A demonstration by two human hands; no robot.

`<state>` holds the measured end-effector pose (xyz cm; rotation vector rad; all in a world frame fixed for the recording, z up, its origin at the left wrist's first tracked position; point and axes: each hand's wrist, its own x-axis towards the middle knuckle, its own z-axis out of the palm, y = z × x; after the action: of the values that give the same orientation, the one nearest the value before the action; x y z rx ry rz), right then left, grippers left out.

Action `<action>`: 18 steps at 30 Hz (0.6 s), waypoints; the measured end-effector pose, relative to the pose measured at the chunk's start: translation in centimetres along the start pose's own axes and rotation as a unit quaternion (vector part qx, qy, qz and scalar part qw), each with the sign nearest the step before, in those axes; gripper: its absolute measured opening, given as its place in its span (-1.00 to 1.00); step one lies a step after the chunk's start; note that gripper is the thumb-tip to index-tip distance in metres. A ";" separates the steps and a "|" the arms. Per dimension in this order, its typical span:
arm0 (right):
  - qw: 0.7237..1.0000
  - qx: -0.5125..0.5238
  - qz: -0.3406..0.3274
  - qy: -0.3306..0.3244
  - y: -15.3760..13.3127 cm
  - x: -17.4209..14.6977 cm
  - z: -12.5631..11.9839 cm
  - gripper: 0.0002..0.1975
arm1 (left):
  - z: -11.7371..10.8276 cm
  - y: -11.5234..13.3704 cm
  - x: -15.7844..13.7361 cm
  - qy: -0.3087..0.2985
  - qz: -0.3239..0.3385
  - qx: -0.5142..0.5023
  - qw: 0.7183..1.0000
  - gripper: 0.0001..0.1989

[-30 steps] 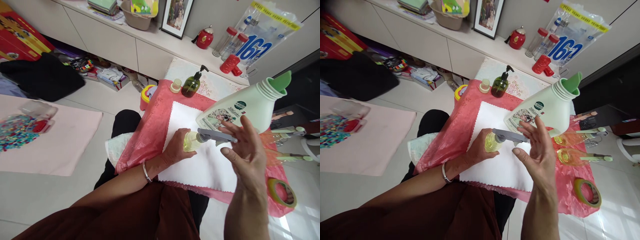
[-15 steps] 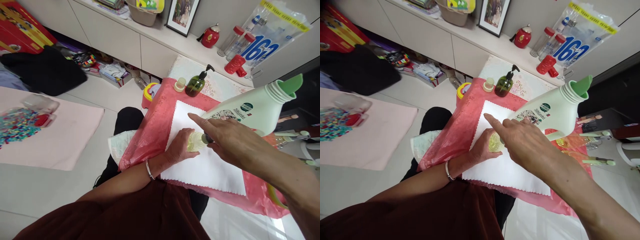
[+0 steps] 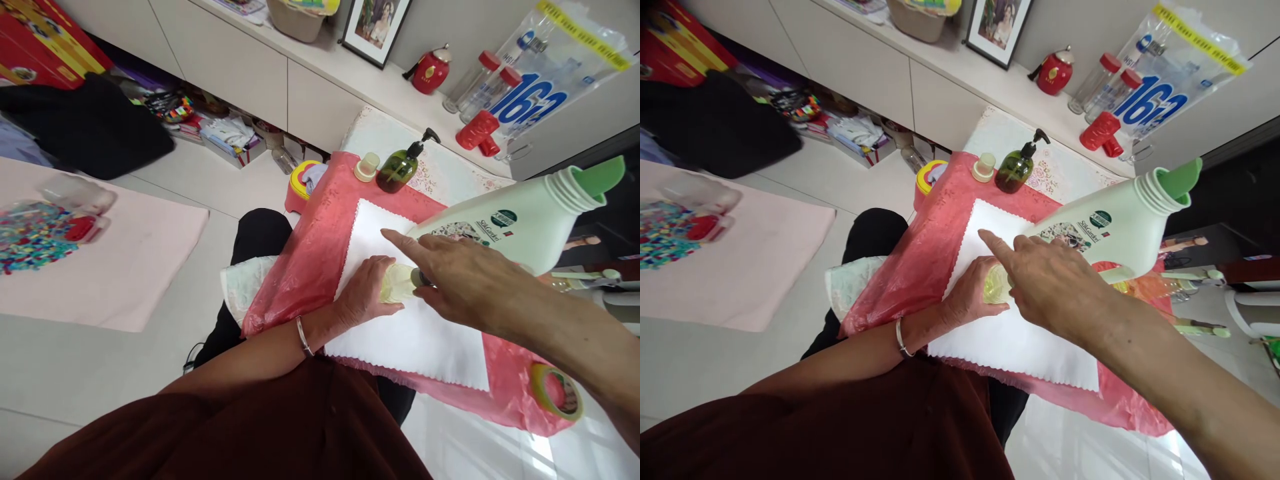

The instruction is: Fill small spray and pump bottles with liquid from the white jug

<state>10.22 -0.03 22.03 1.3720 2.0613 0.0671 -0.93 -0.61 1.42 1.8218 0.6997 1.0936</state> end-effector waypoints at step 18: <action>0.998 0.033 0.004 -0.051 -0.5 0.2 -1.3 -0.04 | 0.1 -0.1 -0.1 -0.005 -0.006 -0.006 1.000 -0.12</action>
<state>9.05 0.33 22.79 1.3950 1.9891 -0.0665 -0.89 -0.67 1.33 1.8083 0.6967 1.0787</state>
